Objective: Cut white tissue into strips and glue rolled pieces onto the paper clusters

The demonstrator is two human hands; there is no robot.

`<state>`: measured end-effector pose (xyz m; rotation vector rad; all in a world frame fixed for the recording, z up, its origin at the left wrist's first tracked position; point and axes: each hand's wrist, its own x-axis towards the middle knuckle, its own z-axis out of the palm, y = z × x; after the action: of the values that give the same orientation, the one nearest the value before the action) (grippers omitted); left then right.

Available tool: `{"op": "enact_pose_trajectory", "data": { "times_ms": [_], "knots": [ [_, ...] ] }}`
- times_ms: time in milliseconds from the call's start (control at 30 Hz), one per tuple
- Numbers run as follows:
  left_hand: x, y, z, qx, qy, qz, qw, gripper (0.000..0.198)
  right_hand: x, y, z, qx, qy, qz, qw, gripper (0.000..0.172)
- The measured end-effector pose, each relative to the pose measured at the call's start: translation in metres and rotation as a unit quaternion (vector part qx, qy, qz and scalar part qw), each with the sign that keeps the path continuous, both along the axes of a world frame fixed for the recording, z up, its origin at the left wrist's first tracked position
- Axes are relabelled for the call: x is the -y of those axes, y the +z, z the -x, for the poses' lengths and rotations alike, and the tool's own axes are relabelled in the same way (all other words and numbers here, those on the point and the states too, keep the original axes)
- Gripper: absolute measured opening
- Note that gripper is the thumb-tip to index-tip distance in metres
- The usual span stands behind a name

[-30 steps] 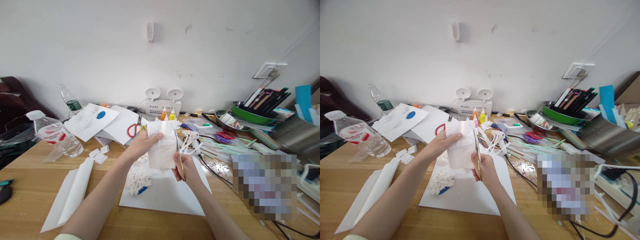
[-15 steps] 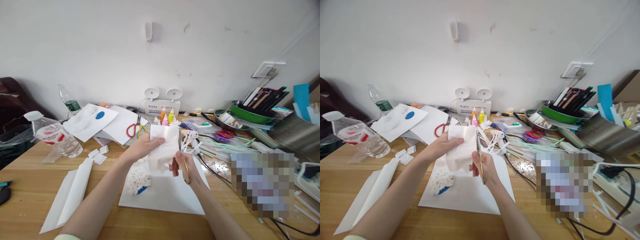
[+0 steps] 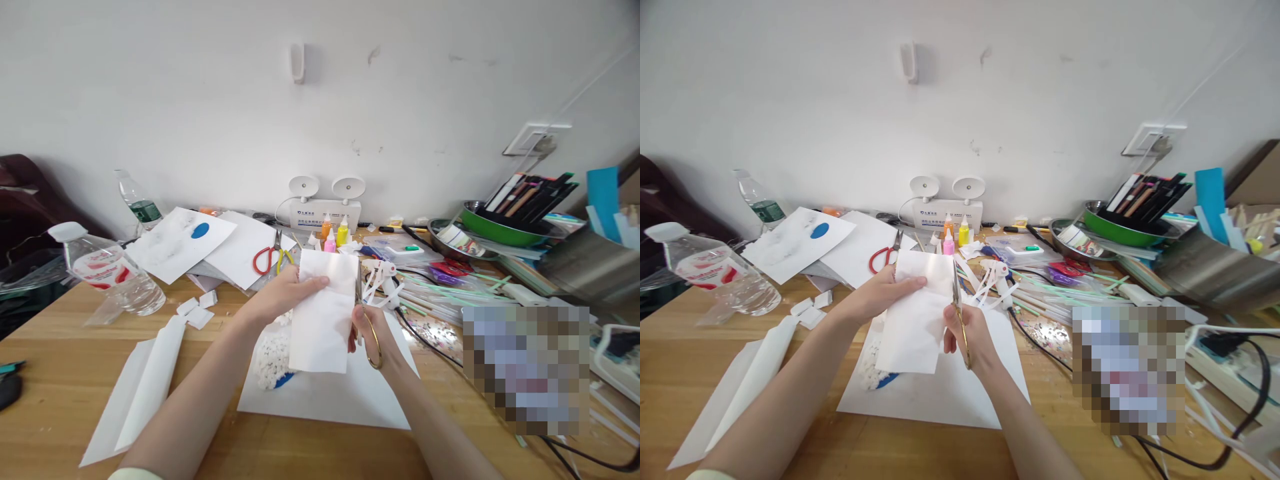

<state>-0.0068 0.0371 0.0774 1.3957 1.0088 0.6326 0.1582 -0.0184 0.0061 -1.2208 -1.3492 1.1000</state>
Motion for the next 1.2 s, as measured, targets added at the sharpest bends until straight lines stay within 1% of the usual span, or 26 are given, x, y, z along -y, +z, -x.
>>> {"op": "enact_pose_trajectory", "data": {
  "times_ms": [267,500,600,767,900,1200],
  "knots": [
    [0.0033,0.0035,-0.0041,-0.003,-0.029,0.021,0.999,0.041,0.0,-0.0009,0.0008,-0.014,-0.02,0.016,1.0,0.062],
    [0.0028,0.001,-0.0031,-0.023,-0.033,0.002,0.999,0.042,-0.001,-0.0061,0.0005,-0.025,-0.033,0.029,0.999,0.06],
    [0.0029,0.0014,-0.0038,-0.022,-0.045,-0.003,0.999,0.042,-0.0015,-0.0066,0.0012,-0.028,-0.046,0.039,0.998,0.06],
    [0.0033,0.0032,-0.0047,-0.007,-0.071,-0.006,0.997,0.037,-0.0019,-0.0074,0.002,-0.033,-0.061,0.054,0.996,0.06],
    [0.0038,0.0041,-0.0049,-0.005,-0.076,-0.007,0.997,0.034,-0.0022,-0.0081,0.0018,-0.04,-0.069,0.061,0.995,0.06],
    [0.0019,0.002,-0.0054,-0.009,-0.087,-0.022,0.996,0.036,-0.0012,-0.0068,0.0024,-0.04,-0.07,0.059,0.995,0.06]
  ]
}}
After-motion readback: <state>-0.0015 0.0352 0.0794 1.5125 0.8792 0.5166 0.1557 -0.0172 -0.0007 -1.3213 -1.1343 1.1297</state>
